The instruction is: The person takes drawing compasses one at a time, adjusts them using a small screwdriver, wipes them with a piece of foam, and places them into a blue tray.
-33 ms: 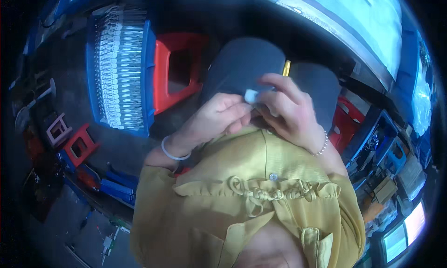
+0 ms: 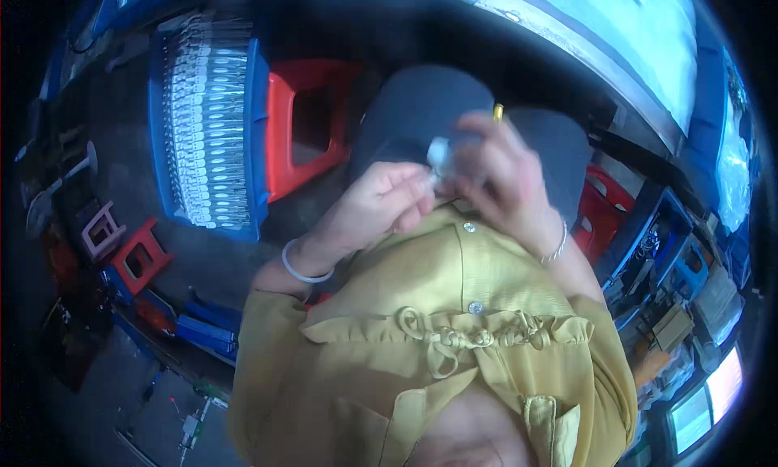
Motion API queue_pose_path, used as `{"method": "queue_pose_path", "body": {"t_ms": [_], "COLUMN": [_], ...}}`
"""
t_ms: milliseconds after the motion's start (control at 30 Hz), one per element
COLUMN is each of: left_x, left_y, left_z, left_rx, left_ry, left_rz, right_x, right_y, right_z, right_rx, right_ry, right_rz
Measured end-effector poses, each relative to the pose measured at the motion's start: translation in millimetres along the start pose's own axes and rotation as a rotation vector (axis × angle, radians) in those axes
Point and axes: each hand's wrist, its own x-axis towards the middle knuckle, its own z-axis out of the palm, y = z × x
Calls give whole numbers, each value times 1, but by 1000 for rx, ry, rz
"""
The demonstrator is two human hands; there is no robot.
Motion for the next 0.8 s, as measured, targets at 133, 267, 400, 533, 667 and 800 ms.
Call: {"method": "queue_pose_path", "body": {"t_ms": [133, 267, 400, 533, 667, 800], "left_x": [-6, -8, -3, -6, -9, -11], "left_y": [8, 3, 2, 5, 6, 10], "left_z": [1, 6, 4, 5, 6, 15], "left_rx": [-10, 79, 703, 891, 795, 315], "left_ry": [-61, -73, 114, 147, 172, 92], "left_rz": [17, 95, 627, 774, 827, 400], "right_x": [-1, 2, 0, 4, 4, 9], "right_y": [24, 11, 32, 13, 17, 2], "right_z": [-24, -17, -25, -14, -19, -19], "right_rx": [379, 340, 757, 998, 861, 542], "right_ry": [234, -20, 99, -130, 79, -43], "right_rz": [384, 197, 578, 367, 681, 161]}}
